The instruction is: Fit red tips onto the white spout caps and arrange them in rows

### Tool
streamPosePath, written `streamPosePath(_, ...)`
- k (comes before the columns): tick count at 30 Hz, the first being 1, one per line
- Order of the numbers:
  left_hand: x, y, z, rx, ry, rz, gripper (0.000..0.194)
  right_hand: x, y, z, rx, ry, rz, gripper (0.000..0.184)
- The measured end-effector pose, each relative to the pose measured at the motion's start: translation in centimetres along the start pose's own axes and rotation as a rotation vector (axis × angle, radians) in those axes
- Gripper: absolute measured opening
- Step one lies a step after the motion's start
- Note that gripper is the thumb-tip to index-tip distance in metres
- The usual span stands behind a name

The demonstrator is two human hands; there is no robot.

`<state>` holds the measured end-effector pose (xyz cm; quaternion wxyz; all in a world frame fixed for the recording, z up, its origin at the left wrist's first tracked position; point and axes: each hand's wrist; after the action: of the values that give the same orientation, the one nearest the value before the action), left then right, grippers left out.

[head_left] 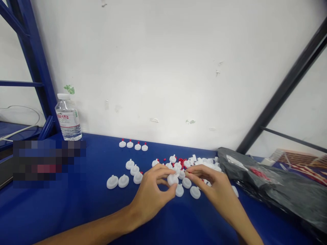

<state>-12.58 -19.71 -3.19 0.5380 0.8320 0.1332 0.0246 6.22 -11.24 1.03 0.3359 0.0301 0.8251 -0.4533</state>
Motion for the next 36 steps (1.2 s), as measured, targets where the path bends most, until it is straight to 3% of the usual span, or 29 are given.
streamPosePath(8, -0.1, -0.4, 0.0, -0.001, -0.030, -0.034, 0.031, 0.4, -0.1, -0.2, 0.000, -0.001, -0.041, 0.022)
streamPosePath(20, -0.2, 0.3, 0.1, 0.164, -0.013, -0.127, 0.031, 0.9, -0.5, 0.1, 0.013, -0.059, -0.011, 0.026)
streamPosePath(25, -0.4, -0.3, 0.1, 0.196, 0.005, -0.149, 0.045, 0.9, -0.6, 0.1, 0.030, -0.063, -0.058, 0.019)
streamPosePath(32, -0.6, 0.1, 0.2, 0.468, 0.093, -0.224, 0.037, 1.1, -1.4, 0.1, 0.083, -0.020, -0.133, 0.021)
streamPosePath(36, -0.8, 0.1, 0.1, 0.555, 0.061, -0.257, 0.032, 1.3, -1.5, 0.1, 0.086, -0.031, -0.155, 0.020)
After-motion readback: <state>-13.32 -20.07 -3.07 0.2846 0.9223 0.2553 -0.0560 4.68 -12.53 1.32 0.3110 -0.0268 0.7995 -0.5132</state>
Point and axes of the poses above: each hand's wrist, its own z-axis away from the middle knuckle, its own x-axis out of the palm, y = z × x, and after that the axes turned 3 degrees about z, right-handed
